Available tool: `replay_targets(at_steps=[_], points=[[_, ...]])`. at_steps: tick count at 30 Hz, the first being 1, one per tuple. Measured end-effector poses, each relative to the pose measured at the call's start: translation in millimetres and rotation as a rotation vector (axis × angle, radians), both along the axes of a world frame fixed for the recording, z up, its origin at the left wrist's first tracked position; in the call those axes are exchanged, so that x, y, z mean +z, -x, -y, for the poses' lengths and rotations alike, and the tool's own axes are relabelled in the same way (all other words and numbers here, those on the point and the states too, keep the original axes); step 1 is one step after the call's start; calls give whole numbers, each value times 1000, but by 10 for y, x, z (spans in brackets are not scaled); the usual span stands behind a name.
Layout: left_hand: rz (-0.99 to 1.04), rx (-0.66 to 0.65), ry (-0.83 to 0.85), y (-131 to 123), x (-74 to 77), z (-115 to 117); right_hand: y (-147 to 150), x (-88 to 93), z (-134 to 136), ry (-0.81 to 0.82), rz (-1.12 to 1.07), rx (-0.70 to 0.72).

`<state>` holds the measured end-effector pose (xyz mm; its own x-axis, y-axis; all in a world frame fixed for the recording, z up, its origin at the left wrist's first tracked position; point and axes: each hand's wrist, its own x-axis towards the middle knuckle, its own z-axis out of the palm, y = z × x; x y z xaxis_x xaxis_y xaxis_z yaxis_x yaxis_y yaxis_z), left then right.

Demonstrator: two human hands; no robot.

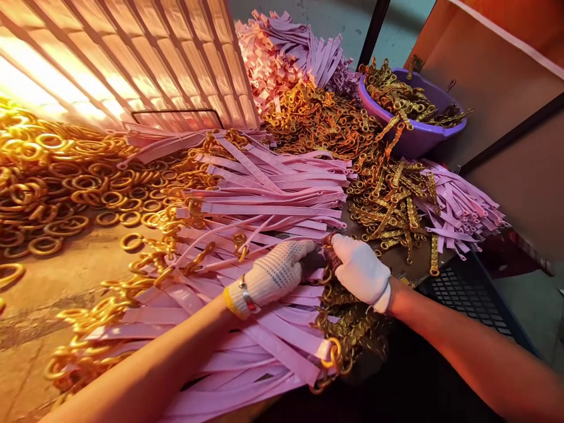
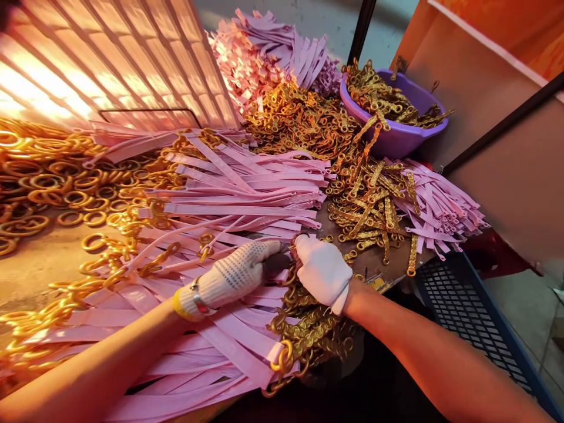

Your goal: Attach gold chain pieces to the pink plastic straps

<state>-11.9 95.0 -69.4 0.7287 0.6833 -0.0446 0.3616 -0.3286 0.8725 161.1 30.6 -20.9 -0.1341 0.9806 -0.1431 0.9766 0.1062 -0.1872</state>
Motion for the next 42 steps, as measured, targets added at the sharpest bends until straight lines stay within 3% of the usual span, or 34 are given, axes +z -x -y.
replay_targets(at_steps=[4, 7, 12, 16, 20, 25, 29, 32, 37, 40, 42], points=[[101, 114, 118, 5, -8, 21, 15, 146, -14, 117, 42, 15], [69, 123, 137, 6, 4, 33, 45, 205, -22, 226, 101, -9], [41, 121, 121, -1, 15, 37, 146, 183, -6, 223, 238, 9], [39, 100, 120, 1, 0, 42, 201, 160, 47, 220, 275, 90], [45, -13, 70, 6, 6, 43, 166, 197, 126, 211, 208, 84], [76, -50, -2, 21, 60, 27, -271, 338, 71, 74, 130, 208], [134, -183, -1, 61, 157, 5, -828, 258, -102, -63, 406, 189], [258, -110, 302, 95, 220, 10, -1090, 45, -168, -133, 509, 193], [557, 377, 1047, 132, 253, -46, -1183, -151, -177, -245, 542, 219], [667, 367, 1356, 149, 275, -100, -1084, -86, -188, -321, 413, 187], [644, 323, 1395, 152, 286, -106, -922, -14, -186, -347, 235, 163]])
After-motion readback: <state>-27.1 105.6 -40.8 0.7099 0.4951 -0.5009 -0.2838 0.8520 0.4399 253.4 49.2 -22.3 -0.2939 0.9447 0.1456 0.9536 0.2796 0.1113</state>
